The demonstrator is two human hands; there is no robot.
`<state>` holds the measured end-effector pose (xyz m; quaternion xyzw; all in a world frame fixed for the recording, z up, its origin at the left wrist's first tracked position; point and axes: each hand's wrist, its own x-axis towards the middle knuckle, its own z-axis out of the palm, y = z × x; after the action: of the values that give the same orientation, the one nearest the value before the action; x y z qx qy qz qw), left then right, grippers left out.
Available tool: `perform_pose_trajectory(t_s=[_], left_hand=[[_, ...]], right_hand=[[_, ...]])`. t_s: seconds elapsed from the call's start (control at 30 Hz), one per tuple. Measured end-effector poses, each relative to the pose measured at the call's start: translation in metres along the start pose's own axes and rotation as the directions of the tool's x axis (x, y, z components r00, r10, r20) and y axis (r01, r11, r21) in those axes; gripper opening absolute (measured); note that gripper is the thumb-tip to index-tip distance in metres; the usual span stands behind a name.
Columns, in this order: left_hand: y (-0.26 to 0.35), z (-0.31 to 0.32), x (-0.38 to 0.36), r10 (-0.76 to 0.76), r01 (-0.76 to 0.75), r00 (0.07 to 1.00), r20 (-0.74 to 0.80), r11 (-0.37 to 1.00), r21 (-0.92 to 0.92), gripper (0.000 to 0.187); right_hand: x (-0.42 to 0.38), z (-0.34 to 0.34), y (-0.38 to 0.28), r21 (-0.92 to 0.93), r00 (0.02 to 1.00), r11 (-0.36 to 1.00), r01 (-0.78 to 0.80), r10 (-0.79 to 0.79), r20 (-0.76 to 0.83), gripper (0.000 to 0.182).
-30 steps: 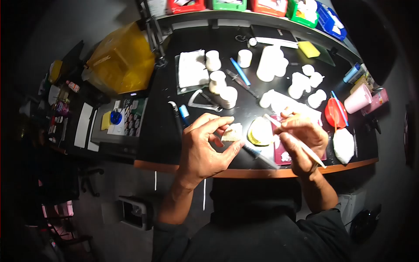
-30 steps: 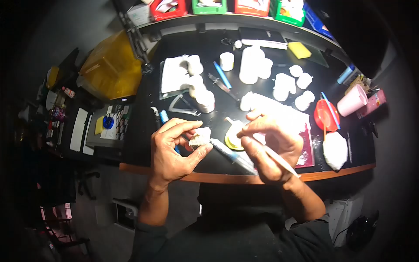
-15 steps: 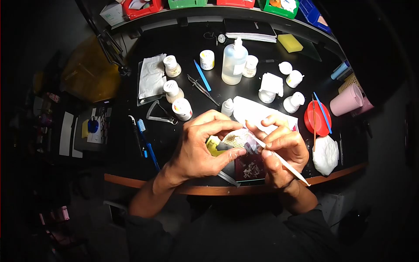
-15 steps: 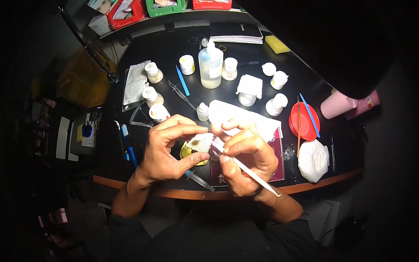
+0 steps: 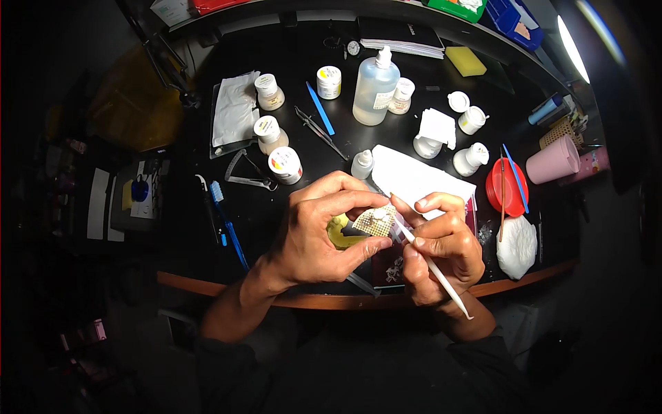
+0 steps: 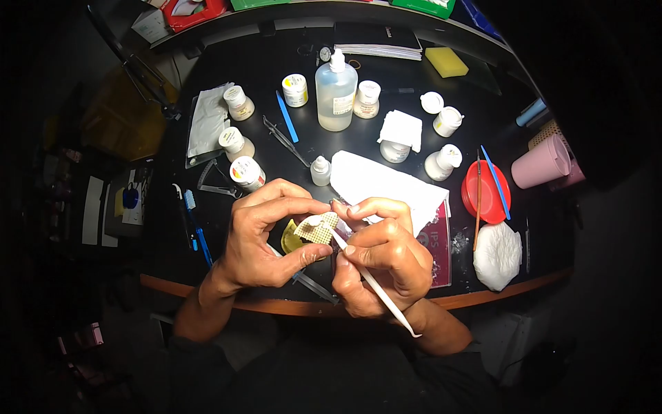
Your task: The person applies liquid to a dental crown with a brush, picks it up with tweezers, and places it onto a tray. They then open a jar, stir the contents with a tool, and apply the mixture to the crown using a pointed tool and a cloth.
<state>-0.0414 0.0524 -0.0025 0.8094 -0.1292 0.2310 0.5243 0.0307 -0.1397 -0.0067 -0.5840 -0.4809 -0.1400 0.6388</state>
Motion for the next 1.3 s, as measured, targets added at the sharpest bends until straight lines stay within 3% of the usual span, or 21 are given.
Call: perform_pose_trajectory(t_s=[1.3], left_hand=[[0.0008, -0.0014, 0.0007, 0.013, -0.013, 1.000, -0.008, 1.000, 0.021, 0.048]], right_hand=[[0.0003, 0.0003, -0.0038, -0.067, 0.999, 0.997, -0.026, 0.028, 0.028, 0.024]])
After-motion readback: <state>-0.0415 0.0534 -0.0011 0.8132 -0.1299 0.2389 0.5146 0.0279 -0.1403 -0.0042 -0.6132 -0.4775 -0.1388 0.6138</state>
